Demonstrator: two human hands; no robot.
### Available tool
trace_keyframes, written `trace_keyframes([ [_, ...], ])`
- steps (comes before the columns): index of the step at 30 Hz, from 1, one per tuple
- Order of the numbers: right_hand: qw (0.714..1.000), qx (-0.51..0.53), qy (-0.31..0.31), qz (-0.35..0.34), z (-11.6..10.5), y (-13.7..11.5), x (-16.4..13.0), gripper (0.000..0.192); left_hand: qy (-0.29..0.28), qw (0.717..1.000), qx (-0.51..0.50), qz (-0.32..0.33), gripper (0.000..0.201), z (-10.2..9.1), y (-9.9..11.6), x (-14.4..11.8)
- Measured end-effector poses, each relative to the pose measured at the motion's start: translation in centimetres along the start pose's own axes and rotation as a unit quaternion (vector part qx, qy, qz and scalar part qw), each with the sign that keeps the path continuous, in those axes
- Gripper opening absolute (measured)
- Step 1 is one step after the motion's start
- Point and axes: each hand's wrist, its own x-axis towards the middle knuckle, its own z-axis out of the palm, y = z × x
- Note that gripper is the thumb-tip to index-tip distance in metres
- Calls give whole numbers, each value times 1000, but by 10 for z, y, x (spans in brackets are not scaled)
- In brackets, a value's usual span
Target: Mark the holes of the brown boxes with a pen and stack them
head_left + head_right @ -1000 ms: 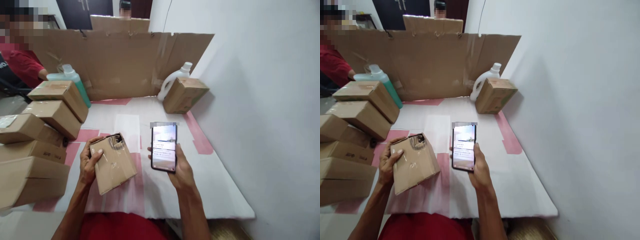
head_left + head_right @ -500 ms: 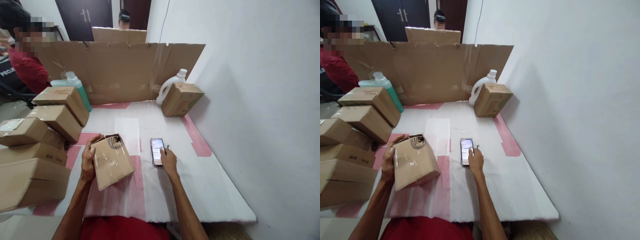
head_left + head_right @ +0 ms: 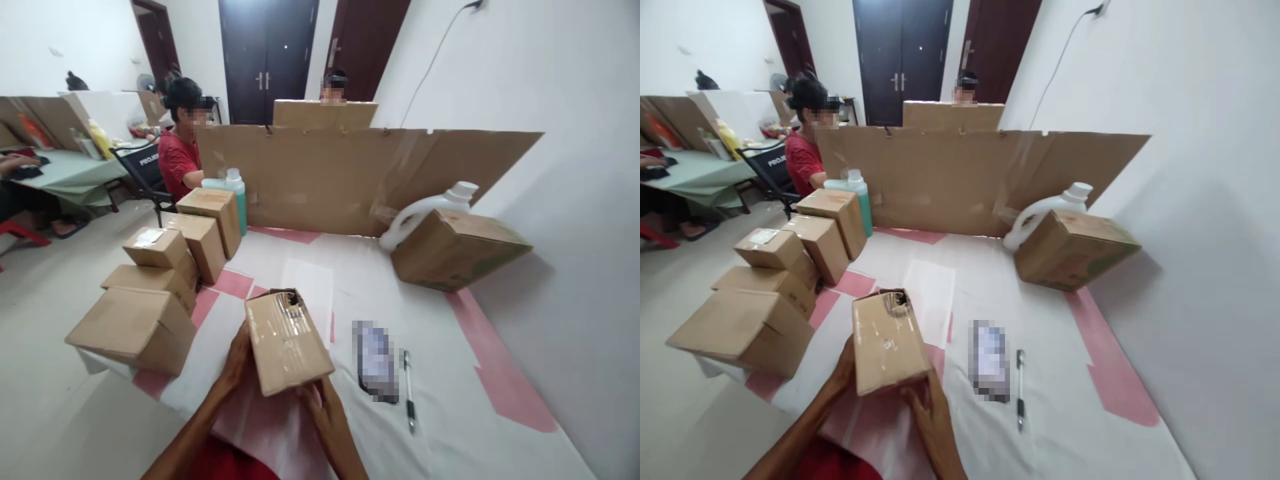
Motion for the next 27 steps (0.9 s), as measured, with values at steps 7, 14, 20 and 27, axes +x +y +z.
trace_keyframes([
  [7, 995, 14, 99, 26, 1, -45, 38, 86, 13, 990, 134, -30, 61, -41, 42, -52],
  [14, 977, 72, -193, 47, 43, -111, 110, 75, 99, 980, 157, 73, 64, -68, 73, -44],
  [20, 961, 19, -244, 129, 101, -126, 197, 98, 229, 954, 192, 37, 76, -69, 86, -4],
  [27, 958, 37, -251, 135, 127, -110, 210, 95, 298, 872, 376, 100, 89, -39, 71, -22],
])
